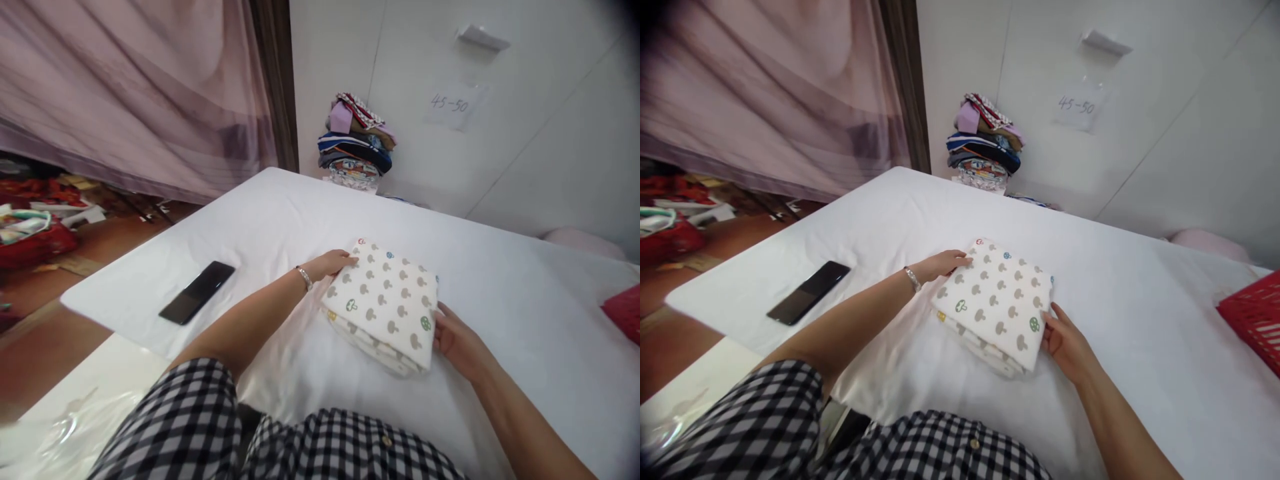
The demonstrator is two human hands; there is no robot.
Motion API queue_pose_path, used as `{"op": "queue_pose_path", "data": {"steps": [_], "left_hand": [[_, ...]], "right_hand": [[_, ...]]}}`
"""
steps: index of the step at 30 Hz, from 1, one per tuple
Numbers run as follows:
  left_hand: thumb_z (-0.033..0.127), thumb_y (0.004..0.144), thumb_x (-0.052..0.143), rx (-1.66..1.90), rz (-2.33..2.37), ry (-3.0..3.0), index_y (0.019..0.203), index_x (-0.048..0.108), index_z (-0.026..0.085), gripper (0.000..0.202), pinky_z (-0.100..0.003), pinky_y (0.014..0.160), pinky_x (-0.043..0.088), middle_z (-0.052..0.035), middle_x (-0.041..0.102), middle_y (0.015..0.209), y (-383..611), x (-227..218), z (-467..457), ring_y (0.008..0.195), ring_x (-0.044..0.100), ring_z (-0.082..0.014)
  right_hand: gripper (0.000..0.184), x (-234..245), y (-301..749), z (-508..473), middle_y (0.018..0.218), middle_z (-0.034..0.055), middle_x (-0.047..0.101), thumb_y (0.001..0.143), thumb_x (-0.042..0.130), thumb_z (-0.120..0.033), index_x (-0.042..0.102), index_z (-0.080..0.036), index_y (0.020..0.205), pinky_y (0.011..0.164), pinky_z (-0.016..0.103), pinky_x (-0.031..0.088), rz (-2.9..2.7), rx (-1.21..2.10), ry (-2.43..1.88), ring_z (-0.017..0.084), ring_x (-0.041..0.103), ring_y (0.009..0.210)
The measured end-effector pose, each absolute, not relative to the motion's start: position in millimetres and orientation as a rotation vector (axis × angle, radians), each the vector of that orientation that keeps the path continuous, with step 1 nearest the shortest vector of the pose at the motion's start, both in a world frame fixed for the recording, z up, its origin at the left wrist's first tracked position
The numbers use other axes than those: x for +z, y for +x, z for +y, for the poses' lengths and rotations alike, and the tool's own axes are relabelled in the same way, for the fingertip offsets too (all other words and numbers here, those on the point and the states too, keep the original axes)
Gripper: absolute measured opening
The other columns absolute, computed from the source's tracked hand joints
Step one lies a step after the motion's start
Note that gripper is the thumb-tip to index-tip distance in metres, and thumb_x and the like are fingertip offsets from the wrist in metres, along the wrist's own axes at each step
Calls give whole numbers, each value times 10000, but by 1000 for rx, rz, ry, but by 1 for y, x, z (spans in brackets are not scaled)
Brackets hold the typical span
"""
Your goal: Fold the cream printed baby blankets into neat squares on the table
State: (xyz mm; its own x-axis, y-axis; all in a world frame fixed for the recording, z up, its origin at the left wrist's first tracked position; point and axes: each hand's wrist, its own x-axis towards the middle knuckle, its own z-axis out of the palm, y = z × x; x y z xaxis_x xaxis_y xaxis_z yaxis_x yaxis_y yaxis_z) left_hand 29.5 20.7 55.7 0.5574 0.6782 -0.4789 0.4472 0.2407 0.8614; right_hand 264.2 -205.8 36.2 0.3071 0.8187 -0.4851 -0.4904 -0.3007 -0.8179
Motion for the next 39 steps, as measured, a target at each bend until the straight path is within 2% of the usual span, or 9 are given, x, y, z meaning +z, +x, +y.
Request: {"op": "queue_pose_path", "data": {"steps": [4,9,19,23,25,28,31,35,39], "left_hand": [[531,647,670,210,1032,1347,1192,524,189,660,-304,812,485,-111,554,1265,-1,52,-8,1045,574,-249],[526,627,687,256,1039,1323,1239,495,190,725,-325,793,489,-118,561,1252,-23,52,-32,1062,562,-271],[290,686,668,490,1024,1307,1239,489,165,594,-325,772,478,-117,618,1117,-21,51,-47,945,593,-214],[323,715,643,478,1045,1332,1182,530,159,508,-292,724,488,-102,629,1090,-27,41,-54,897,603,-191],[380,732,624,508,1040,1402,1186,522,171,511,-274,690,490,-96,622,1111,-34,37,-57,891,605,-185],[398,749,601,594,1073,1641,1163,546,206,459,-271,712,496,-73,614,1127,-46,34,-64,926,599,-183],[329,781,569,702,1009,2010,1115,583,248,344,-290,807,494,-41,577,1191,-56,33,-74,1015,568,-180],[208,824,508,776,821,2402,1103,596,223,293,-352,959,435,-64,516,1278,-59,32,-81,1157,481,-186],[156,825,501,757,742,2630,1074,610,187,273,-398,940,450,-107,526,1258,-57,33,-78,1160,475,-214]], "right_hand": [[506,44,236,-239,1128,55,638,759,678,-271,487,-282,1228,687,301,566,-347,1479,-1295,202,647,903],[340,44,219,-257,1147,48,628,776,666,-276,588,-217,1102,853,376,543,-352,1515,-1273,195,632,940],[241,37,218,-252,950,37,690,693,736,-230,624,-173,898,765,302,580,-372,1374,-1318,166,653,841],[272,31,221,-256,910,36,685,678,745,-258,616,-182,905,695,289,584,-403,1383,-1387,158,650,781],[370,28,225,-260,934,42,671,679,737,-314,596,-199,1001,638,284,576,-502,1264,-1508,168,640,783],[500,27,227,-267,1066,62,618,703,691,-382,533,-226,1152,639,298,556,-809,766,-1769,200,608,894],[403,26,222,-273,1194,79,548,785,597,-380,543,-240,1159,771,367,533,-1294,318,-1840,233,549,1035],[275,25,214,-268,1169,74,569,852,528,-296,584,-246,1117,951,435,434,-1848,70,-1648,236,506,1107],[288,23,214,-254,1155,84,573,867,505,-280,572,-230,1142,922,451,441,-2004,-69,-1644,246,521,1074]]}}
